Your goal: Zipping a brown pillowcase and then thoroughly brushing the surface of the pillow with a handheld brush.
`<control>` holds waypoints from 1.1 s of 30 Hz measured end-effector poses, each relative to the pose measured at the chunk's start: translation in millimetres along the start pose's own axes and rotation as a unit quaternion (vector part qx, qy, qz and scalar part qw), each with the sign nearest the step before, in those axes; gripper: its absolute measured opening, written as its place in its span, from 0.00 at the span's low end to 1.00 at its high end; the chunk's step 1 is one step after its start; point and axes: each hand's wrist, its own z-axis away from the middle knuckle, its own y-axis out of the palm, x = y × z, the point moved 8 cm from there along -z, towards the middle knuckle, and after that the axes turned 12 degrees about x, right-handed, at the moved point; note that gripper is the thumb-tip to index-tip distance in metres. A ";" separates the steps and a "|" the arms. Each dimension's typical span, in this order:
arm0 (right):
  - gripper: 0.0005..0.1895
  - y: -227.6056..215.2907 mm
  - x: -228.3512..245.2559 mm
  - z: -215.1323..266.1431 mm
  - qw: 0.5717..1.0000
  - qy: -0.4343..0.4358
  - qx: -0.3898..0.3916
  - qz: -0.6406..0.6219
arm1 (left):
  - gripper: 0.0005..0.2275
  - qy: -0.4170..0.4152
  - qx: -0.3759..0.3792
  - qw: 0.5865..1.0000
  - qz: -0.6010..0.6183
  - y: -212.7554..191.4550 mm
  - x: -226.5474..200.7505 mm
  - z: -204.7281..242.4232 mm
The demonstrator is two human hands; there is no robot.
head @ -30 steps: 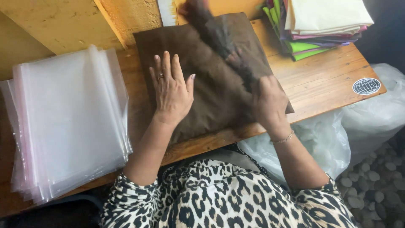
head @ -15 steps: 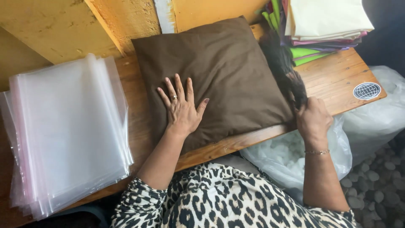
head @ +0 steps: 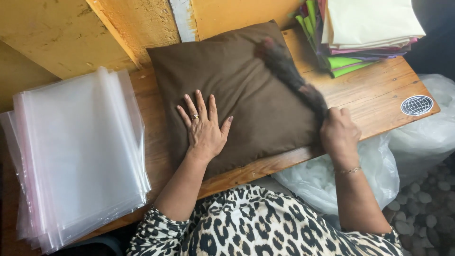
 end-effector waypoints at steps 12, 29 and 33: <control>0.17 33.4 -41.4 -80.8 0.996 0.067 0.023 -0.055 | 0.39 -0.018 0.067 0.998 -0.006 -8.8 5.8 2.4; 0.43 -50.2 142.9 83.1 0.933 -0.277 0.231 -0.002 | 0.38 0.024 0.273 0.962 0.012 -12.2 -17.6 57.4; 0.38 -93.3 152.1 62.4 0.945 -0.286 0.158 -0.022 | 0.30 0.074 0.165 0.982 0.046 -63.5 -24.8 47.1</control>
